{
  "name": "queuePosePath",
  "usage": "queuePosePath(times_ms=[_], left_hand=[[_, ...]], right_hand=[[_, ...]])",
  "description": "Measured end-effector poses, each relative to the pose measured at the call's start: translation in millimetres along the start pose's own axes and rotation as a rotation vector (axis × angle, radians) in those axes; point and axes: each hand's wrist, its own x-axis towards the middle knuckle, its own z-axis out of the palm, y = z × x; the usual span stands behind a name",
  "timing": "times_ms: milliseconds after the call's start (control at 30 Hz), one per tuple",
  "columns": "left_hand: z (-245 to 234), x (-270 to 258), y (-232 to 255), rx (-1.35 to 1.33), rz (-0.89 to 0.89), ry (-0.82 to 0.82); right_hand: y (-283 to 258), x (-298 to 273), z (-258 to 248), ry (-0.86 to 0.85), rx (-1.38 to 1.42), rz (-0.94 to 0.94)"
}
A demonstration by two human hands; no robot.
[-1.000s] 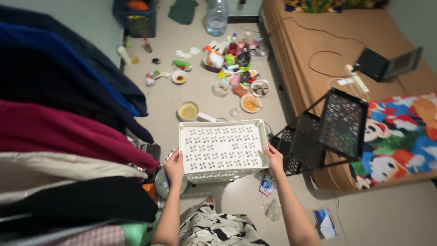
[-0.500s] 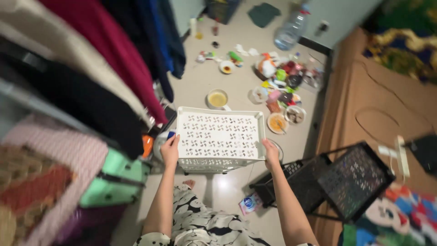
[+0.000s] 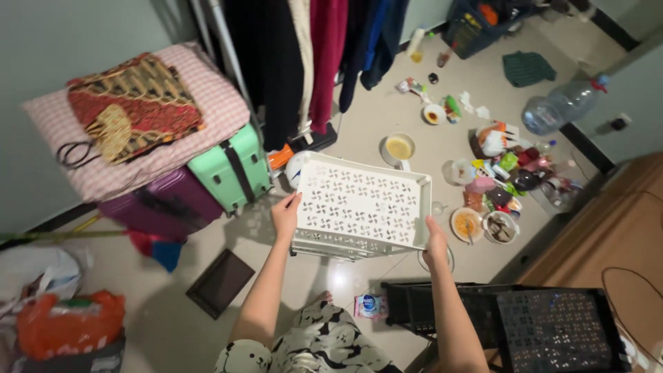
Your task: Assembling and cleaning a white plastic multi-tier rolling shelf.
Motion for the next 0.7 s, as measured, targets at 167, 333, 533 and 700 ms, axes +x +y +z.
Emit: queuePosePath(times_ms=[167, 333, 533, 700], left_hand=[[-99.2, -35.5, 12.3, 0.037, -0.029, 0.079], [-179.0, -63.7, 0.3, -0.046, 0.052, 0.077], [-240.4, -72.0, -8.1, -0.016, 0.078, 0.275], [-297.7, -59.0, -33.7, -0.006, 0.221, 0.432]], right_hand=[[34.1, -24.6, 46.2, -0.145, -0.016, 0.046], [63.6, -30.6, 110.4, -0.27, -0.093, 0.031], [76.5, -48.9, 197.3, -0.395, -0.193, 0.06], [109.3, -54.7, 257.4, -0.557, -0.172, 0.084]])
